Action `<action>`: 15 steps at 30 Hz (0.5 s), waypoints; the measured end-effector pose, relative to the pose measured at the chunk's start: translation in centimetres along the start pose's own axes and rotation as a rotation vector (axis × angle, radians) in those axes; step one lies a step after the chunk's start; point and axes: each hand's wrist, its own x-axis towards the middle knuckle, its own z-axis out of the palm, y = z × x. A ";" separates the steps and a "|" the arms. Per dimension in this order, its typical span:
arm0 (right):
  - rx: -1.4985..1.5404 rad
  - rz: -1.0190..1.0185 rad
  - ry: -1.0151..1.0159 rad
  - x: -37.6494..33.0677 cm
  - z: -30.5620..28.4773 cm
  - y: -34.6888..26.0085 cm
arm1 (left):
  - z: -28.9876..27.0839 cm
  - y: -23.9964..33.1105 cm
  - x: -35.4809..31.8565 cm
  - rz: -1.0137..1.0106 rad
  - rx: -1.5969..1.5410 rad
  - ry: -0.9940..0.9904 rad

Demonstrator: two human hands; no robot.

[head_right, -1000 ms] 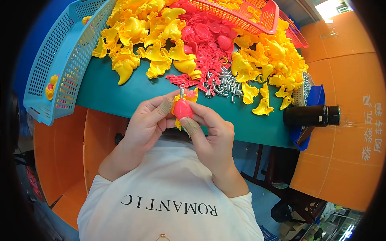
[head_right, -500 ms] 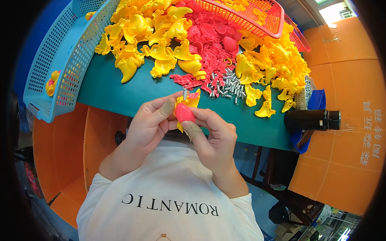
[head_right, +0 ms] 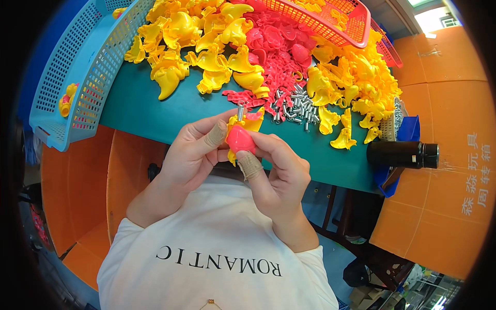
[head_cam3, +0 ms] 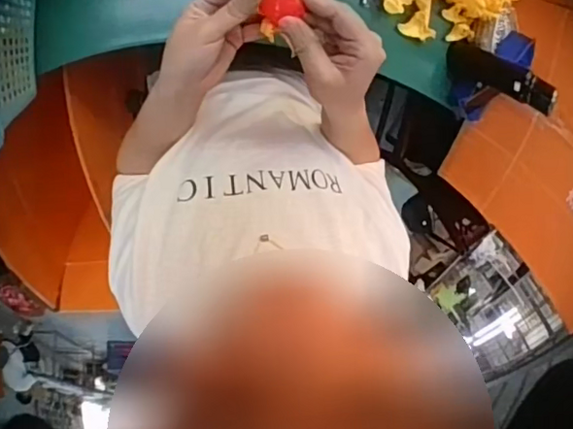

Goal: Assembling yellow toy ducks with pink wings and adding keychain loops.

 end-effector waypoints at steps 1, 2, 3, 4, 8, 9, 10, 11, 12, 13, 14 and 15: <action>-0.002 -0.020 0.008 0.0 0.0 0.2 | 0.0 0.0 -0.1 0.002 0.000 0.003; -0.009 -0.036 0.022 0.2 0.0 0.4 | 0.0 0.0 0.0 -0.009 -0.011 0.001; -0.011 -0.031 0.025 0.3 0.0 0.4 | -0.1 0.0 0.1 -0.019 -0.023 -0.001; -0.011 -0.045 0.014 0.5 -0.1 0.4 | -0.1 0.1 0.2 -0.025 -0.026 0.000; -0.033 -0.081 0.014 0.4 0.0 0.2 | 0.0 0.3 0.1 -0.053 -0.062 -0.027; -0.033 -0.080 0.015 0.5 0.0 0.2 | 0.0 0.3 0.2 -0.059 -0.083 -0.046; -0.047 -0.103 -0.002 0.7 -0.1 0.3 | -0.1 0.3 0.3 -0.061 -0.083 -0.045; -0.060 -0.126 -0.018 0.7 -0.2 0.4 | -0.4 0.2 0.3 -0.065 -0.095 -0.058; -0.060 -0.124 -0.018 0.8 -0.3 0.2 | -0.5 0.2 0.3 -0.069 -0.107 -0.070; -0.079 -0.090 -0.050 0.9 -0.4 -0.1 | -0.6 0.3 0.3 -0.070 -0.107 -0.069; -0.099 -0.056 -0.081 0.9 -0.5 -0.3 | -0.6 0.3 0.3 -0.064 -0.111 -0.065; -0.100 -0.057 -0.080 1.0 -0.5 -0.2 | -0.6 0.3 0.4 -0.056 -0.115 -0.061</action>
